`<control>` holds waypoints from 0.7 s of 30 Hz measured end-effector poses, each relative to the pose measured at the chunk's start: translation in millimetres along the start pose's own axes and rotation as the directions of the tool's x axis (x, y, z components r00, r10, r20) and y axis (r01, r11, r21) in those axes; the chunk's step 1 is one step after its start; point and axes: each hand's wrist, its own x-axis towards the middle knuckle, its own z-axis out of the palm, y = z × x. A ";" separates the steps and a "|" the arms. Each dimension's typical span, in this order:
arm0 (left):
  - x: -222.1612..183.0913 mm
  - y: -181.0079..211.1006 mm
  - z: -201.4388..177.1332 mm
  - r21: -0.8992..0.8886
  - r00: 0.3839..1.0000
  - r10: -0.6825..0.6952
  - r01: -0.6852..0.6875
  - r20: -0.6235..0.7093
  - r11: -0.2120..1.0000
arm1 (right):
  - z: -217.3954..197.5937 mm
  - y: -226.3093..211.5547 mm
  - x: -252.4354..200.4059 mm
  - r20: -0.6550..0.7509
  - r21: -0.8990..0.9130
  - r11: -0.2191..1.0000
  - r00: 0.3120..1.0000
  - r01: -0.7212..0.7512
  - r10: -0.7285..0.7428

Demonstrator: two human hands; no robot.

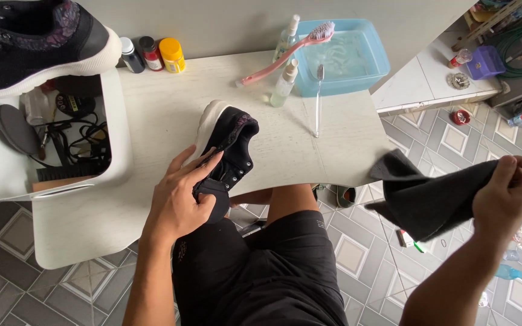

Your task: A person is cleaning a black sneaker using a grey cloth and cleaning solution at a floor-level workspace.

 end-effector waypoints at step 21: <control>-1.8 -2.8 2.6 0.011 1.000 0.000 0.000 -0.002 1.000 | -56.0 30.7 27.7 0.072 0.016 0.883 0.882 -0.468 0.466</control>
